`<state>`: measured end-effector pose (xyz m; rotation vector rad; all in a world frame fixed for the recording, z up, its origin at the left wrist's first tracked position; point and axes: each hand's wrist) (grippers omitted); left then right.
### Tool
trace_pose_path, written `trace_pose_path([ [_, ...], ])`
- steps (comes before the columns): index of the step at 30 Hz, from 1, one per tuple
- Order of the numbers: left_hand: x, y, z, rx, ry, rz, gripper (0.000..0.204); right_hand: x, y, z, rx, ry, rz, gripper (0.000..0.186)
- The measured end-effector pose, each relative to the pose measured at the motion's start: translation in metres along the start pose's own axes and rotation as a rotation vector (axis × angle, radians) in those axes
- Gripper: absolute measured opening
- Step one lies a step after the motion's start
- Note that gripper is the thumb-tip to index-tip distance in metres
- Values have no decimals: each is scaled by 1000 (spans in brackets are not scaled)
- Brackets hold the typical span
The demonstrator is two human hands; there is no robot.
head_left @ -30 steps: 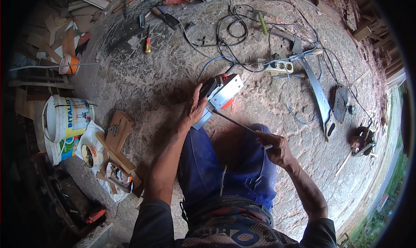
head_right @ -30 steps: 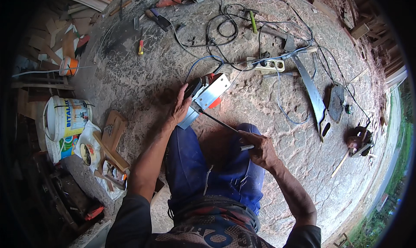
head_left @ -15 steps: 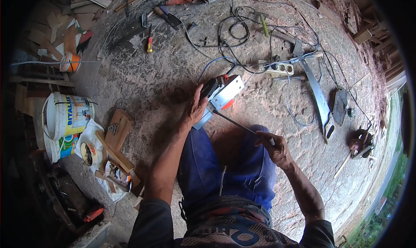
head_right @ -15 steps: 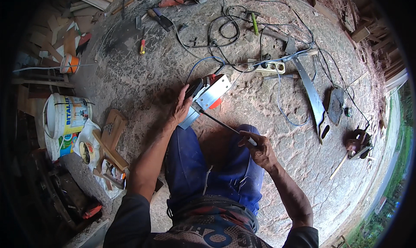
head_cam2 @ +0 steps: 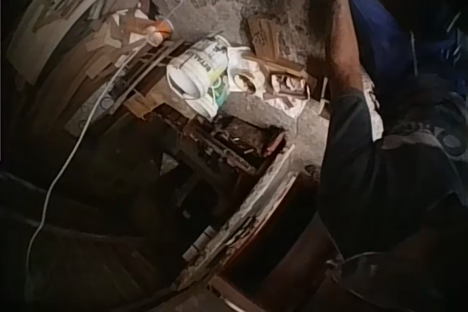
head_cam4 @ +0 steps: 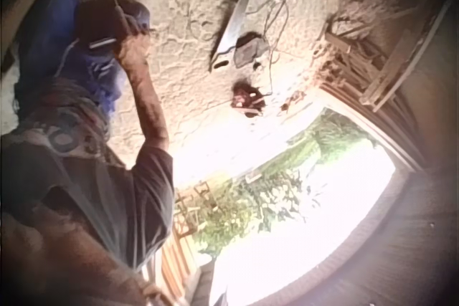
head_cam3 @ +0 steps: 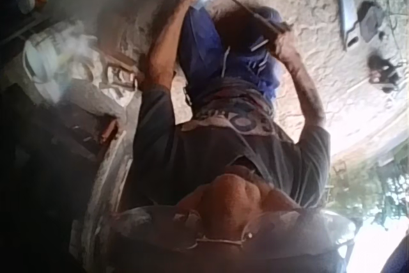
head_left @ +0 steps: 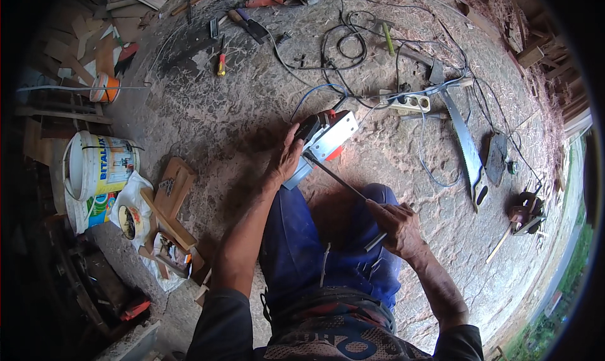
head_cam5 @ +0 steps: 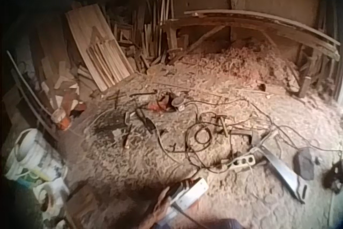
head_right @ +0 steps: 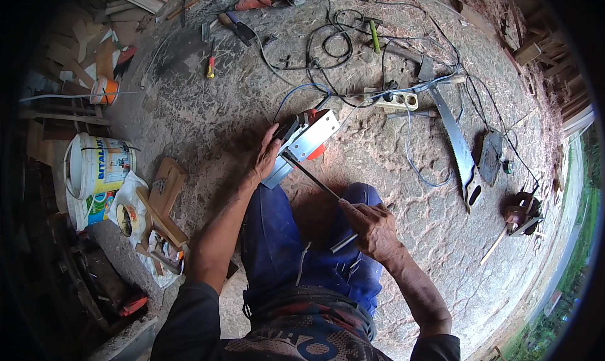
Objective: The person disassembles and adjusts an electric planer using a screwdriver while sitting on the ground in a workshop environment.
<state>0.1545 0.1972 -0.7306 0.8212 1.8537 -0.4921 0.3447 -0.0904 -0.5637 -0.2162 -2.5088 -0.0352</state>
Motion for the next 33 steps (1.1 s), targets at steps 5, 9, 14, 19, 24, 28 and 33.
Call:
trace_pose_path([
  [5, -1, 0, 1, 5, 10, -1, 60, 0, 3, 0, -7, -19, -7, 62],
  [9, 3, -1, 1, -9, -1, -1, 57, -5, 4, 5, -34, -77, -46, 60],
  [14, 3, -1, 2, -12, -34, 0, 57, -9, 9, -2, -23, -223, -107, 58],
  [19, 0, -1, 0, -3, -19, 10, 57, -13, 14, -9, 64, -7, 23, 60],
  [24, -3, -1, 0, -12, -13, 28, 58, -14, 10, 1, 31, 311, 200, 55],
  [28, -10, -1, -2, -4, -47, -89, 65, -8, 13, 10, -29, 427, 387, 35],
  [33, -11, 3, 1, -48, 0, -219, 74, 4, 17, 19, -193, 413, 437, 18],
])
Point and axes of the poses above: each hand's wrist, its own y-axis towards the middle knuckle, its own z-axis out of the palm, x = y × z, and after that the axes turned 7 degrees about z, right-handed
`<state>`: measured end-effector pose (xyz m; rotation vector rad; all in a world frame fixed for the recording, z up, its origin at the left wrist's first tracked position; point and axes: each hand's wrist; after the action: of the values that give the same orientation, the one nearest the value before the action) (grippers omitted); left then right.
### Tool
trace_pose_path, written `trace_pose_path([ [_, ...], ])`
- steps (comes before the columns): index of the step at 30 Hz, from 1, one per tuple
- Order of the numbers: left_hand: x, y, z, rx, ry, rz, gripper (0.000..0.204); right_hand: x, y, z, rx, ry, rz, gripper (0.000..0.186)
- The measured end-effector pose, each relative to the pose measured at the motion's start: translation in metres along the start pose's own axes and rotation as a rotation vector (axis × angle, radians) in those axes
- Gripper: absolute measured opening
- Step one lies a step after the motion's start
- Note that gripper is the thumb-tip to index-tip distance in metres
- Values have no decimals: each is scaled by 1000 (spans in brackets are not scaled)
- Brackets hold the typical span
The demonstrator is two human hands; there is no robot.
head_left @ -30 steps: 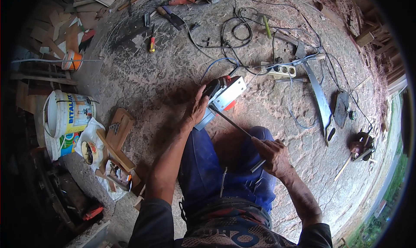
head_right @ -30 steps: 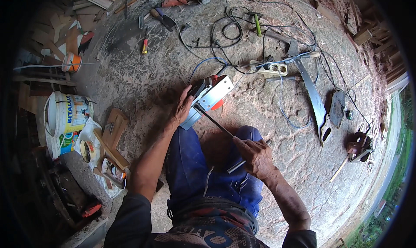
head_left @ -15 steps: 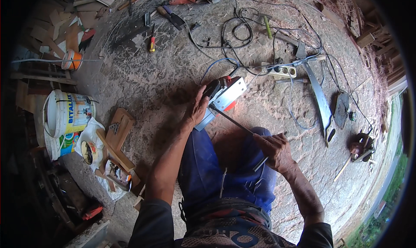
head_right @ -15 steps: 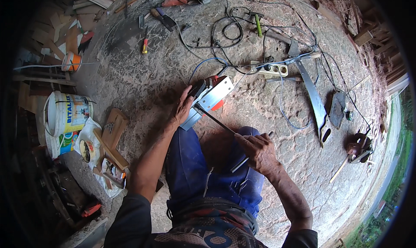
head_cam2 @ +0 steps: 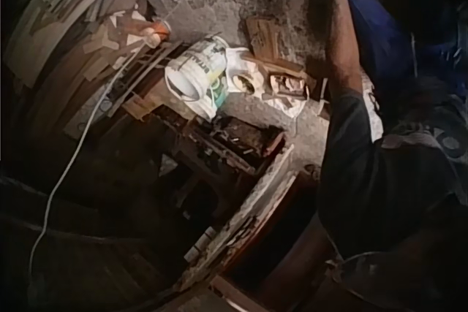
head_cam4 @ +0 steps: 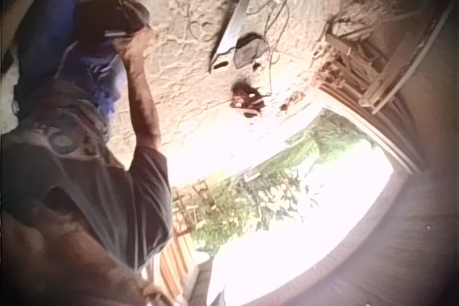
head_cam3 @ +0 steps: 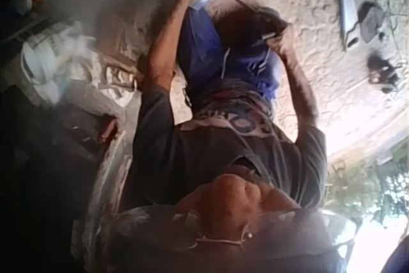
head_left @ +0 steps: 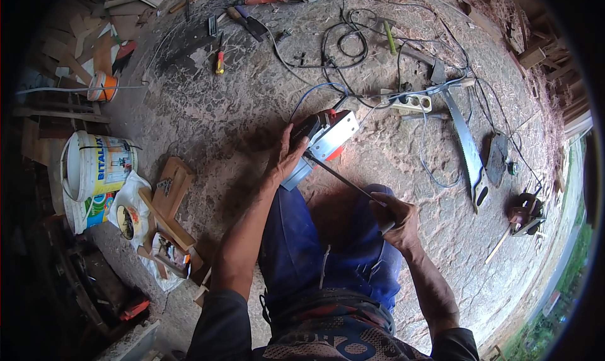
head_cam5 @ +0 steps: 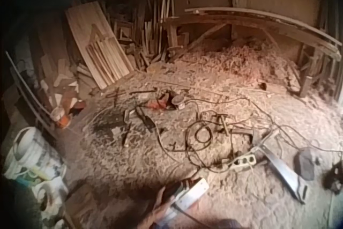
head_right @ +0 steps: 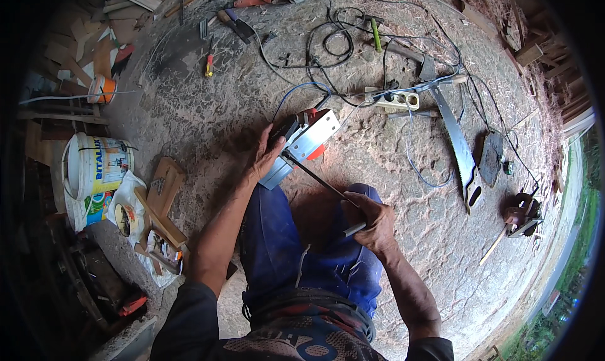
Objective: The person disassembles and adjusts an electric planer using a screwdriver while sitting on the ground in a workshop environment.
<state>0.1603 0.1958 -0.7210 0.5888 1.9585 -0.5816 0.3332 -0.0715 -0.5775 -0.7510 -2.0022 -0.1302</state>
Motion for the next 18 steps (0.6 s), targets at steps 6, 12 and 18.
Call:
trace_pose_path([
  [6, -2, -2, 0, -6, 71, 36, 71, 1, 1, 0, 25, 78, 166, 14],
  [12, -2, -1, -1, 23, 82, 20, 69, -8, 10, -3, 81, 248, 321, 18],
  [18, 5, -1, 0, 3, 105, -5, 71, -22, -10, -13, 301, 142, 173, 42],
])
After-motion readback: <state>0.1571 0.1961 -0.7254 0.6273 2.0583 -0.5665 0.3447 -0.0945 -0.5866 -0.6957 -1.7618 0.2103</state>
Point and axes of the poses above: each hand's wrist, its own y-axis towards the middle knuckle, its own z-axis out of the palm, x = y × z, and after that the axes turned 7 degrees about z, right-handed
